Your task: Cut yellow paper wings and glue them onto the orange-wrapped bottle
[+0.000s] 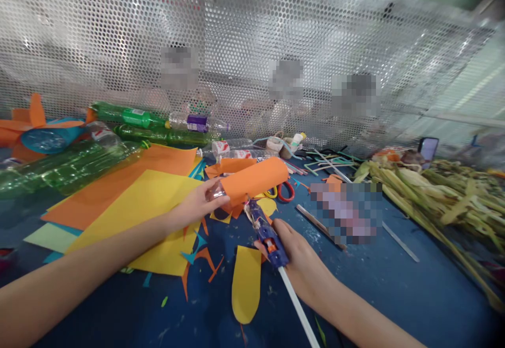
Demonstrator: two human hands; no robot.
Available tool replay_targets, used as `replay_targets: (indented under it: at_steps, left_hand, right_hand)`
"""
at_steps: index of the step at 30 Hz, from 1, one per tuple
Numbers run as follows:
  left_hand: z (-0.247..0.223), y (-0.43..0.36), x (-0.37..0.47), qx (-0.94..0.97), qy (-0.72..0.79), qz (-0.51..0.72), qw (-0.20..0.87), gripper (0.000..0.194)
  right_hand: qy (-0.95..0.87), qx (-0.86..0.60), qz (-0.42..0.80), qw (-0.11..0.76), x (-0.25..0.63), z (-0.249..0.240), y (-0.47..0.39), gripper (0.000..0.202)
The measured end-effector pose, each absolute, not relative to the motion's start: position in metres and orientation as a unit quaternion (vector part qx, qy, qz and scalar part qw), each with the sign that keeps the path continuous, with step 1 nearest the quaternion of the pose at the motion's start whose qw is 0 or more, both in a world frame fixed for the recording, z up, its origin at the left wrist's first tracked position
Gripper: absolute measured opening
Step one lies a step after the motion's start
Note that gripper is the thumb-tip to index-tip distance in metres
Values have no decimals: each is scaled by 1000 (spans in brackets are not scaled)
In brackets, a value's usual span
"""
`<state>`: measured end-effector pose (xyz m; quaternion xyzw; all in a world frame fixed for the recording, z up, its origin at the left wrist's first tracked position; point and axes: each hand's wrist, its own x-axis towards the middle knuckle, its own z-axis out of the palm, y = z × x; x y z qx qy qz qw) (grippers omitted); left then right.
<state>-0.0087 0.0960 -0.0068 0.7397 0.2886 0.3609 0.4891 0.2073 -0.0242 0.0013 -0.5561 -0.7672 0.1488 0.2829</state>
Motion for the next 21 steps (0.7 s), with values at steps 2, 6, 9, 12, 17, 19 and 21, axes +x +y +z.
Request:
replay_targets:
  at_steps: [2, 6, 9, 12, 17, 19, 21]
  left_hand:
    - [-7, 96, -9, 738, 286, 362, 492, 52]
    - [-8, 96, -9, 734, 280, 364, 500, 53]
    - [-10, 97, -9, 730, 281, 366, 504, 52]
    - [-12, 98, -8, 727, 275, 368, 510, 51]
    - [-11, 99, -8, 733, 276, 364, 505, 52]
    - [-10, 98, -8, 735, 280, 367, 496, 53]
    - [-9, 98, -8, 732, 281, 372, 496, 54]
  right_hand:
    - [-768, -559, 146, 277, 208, 2, -24, 12]
    - [-769, -561, 155, 263, 207, 5, -26, 13]
    - [-775, -559, 173, 239, 204, 5, -29, 11]
    - [-783, -549, 186, 226, 200, 2, -30, 9]
    - [-794, -542, 171, 217, 199, 6, -30, 11]
    - [-802, -537, 152, 213, 205, 14, -30, 7]
    - [-814, -539, 109, 186, 216, 22, -32, 9]
